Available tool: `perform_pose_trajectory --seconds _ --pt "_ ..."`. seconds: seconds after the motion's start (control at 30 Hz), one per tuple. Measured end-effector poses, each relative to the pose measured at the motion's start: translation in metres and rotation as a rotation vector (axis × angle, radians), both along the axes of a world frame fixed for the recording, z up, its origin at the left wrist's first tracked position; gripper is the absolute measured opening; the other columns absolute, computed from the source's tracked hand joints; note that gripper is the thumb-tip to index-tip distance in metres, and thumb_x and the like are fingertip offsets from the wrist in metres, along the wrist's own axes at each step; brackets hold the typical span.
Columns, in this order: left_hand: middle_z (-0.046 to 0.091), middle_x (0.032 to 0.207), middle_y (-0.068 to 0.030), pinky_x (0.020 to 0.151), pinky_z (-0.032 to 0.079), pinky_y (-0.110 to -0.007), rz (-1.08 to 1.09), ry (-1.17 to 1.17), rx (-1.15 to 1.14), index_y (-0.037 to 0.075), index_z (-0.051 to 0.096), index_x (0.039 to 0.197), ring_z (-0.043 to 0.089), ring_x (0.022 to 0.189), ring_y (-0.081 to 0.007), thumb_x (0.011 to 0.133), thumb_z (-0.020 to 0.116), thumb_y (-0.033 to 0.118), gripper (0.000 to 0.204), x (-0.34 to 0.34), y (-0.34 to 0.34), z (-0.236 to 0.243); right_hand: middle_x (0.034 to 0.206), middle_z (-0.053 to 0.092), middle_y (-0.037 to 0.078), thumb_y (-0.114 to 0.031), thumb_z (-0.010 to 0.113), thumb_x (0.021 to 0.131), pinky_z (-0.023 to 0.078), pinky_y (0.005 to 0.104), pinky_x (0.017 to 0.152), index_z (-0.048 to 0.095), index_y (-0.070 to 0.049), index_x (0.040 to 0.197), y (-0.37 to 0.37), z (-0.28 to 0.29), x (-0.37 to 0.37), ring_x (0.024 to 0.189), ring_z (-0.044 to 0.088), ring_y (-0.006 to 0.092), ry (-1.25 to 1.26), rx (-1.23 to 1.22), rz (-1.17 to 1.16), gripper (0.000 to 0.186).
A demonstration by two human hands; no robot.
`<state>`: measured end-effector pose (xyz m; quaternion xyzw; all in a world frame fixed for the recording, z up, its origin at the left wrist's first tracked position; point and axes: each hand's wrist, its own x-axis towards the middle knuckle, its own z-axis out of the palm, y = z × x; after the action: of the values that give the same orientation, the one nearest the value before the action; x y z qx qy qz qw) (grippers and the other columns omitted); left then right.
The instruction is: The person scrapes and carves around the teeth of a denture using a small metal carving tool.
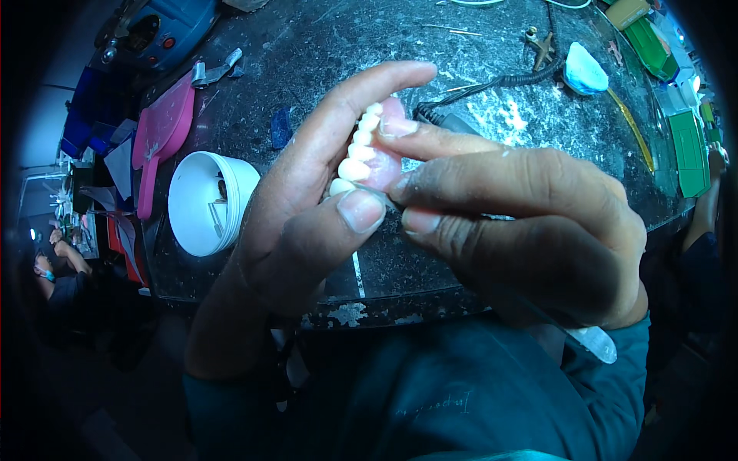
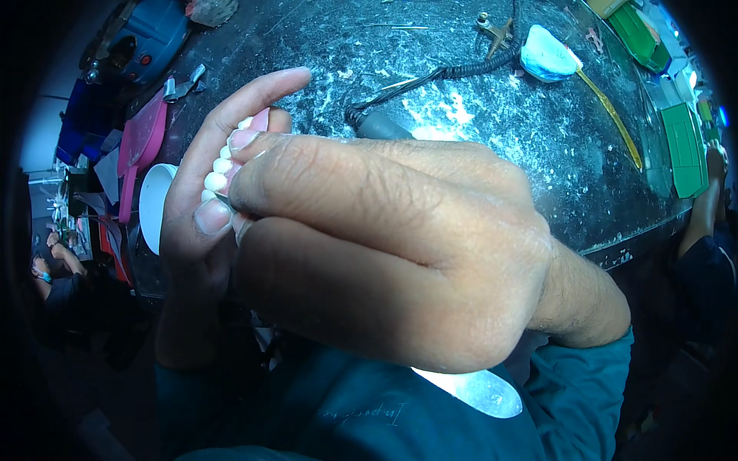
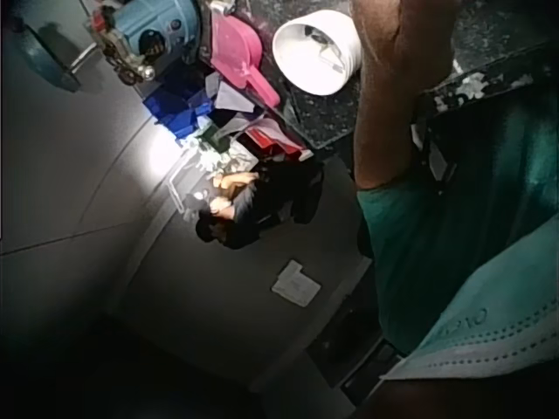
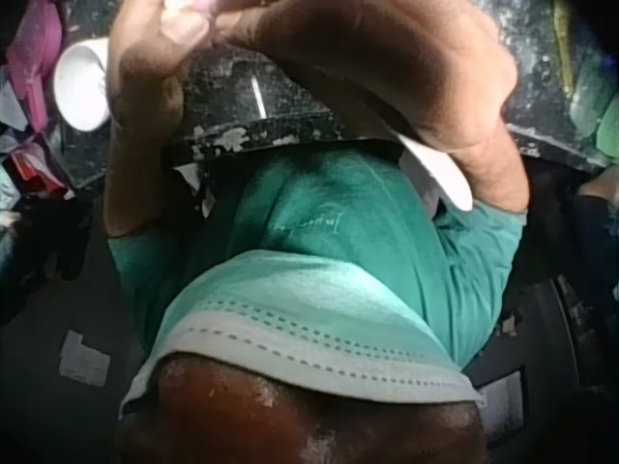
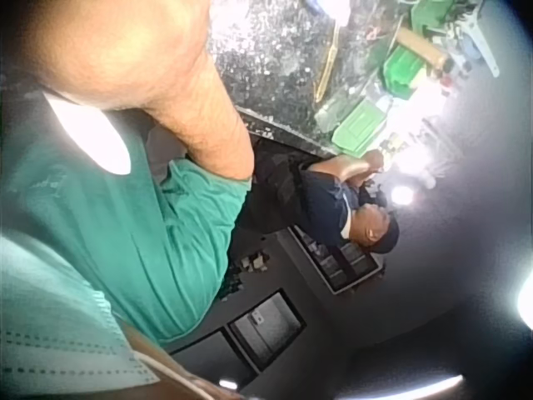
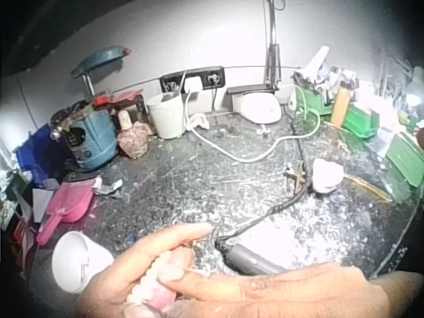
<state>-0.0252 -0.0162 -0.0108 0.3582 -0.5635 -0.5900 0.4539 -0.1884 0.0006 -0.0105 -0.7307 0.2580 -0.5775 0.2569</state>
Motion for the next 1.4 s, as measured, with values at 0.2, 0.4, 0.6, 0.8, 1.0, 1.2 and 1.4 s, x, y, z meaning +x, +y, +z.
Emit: perform_pose_trajectory --seconds 0.2,0.4,0.6,0.8,1.0,1.2,1.4 --pt "0.043 0.09 -0.0033 0.073 0.038 -0.022 -0.034 0.057 0.059 -0.015 0.029 0.137 0.045 0.08 -0.0095 0.069 0.064 0.051 0.101 0.001 -0.002 -0.001 0.094 0.066 0.018 0.01 0.074 0.067 0.058 0.0475 0.081 0.065 0.002 0.084 -0.007 0.0 -0.007 0.096 0.066 0.039 0.024 -0.055 0.048 0.021" --pt "0.045 0.091 -0.0034 0.074 0.039 -0.022 -0.045 0.069 0.146 -0.015 0.028 0.138 0.048 0.082 -0.0098 0.068 0.065 0.052 0.104 0.001 0.001 0.004 0.099 0.066 0.024 0.009 0.074 0.069 0.057 0.0432 0.081 0.063 0.005 0.093 -0.016 0.008 -0.015 0.096 0.067 0.0364 0.208 -0.181 0.154 0.027" --pt "0.051 0.094 -0.0039 0.077 0.041 -0.023 -0.1 0.175 0.16 -0.015 0.027 0.138 0.052 0.084 -0.0113 0.067 0.071 0.056 0.11 0.003 0.002 0.003 0.104 0.065 0.028 0.008 0.074 0.071 0.057 0.0402 0.082 0.062 0.007 0.103 -0.016 0.004 -0.017 0.096 0.067 0.0351 0.318 -0.331 0.135 0.034" --pt "0.058 0.106 -0.0105 0.089 0.042 -0.025 -0.071 0.117 0.088 -0.016 0.023 0.14 0.057 0.098 -0.0154 0.071 0.073 0.056 0.112 0.007 0.003 0.003 0.098 0.062 0.021 0.012 0.07 0.072 0.056 0.0466 0.085 0.061 0.0 0.098 0.002 0.004 -0.005 0.102 0.063 0.0393 -0.055 0.042 0.093 0.03" --pt "0.056 0.101 -0.0099 0.081 0.044 -0.025 0.072 -0.032 -0.156 -0.016 0.026 0.139 0.056 0.089 -0.0129 0.073 0.069 0.057 0.108 0.006 -0.001 -0.005 0.097 0.06 0.017 0.009 0.073 0.069 0.056 0.0489 0.086 0.061 -0.002 0.094 -0.001 0.008 -0.007 0.104 0.062 0.0402 -0.043 0.094 0.12 0.03" --pt "0.052 0.094 -0.0085 0.072 0.041 -0.022 0.071 -0.146 -0.211 -0.016 0.029 0.138 0.051 0.081 -0.0105 0.073 0.067 0.056 0.104 0.009 0.002 -0.002 0.098 0.062 0.015 0.003 0.075 0.068 0.055 0.05 0.088 0.062 -0.004 0.092 -0.006 0.013 -0.007 0.104 0.062 0.0402 0.088 0.071 0.178 0.028" --pt "0.055 0.105 -0.0127 0.079 0.043 -0.023 0.175 -0.113 -0.254 -0.014 0.032 0.137 0.054 0.085 -0.0102 0.074 0.063 0.064 0.105 0.0 0.002 -0.005 0.099 0.062 0.015 0.001 0.075 0.069 0.056 0.049 0.087 0.061 -0.004 0.088 -0.002 0.003 -0.005 0.103 0.063 0.0383 -0.003 0.068 0.1 0.024"
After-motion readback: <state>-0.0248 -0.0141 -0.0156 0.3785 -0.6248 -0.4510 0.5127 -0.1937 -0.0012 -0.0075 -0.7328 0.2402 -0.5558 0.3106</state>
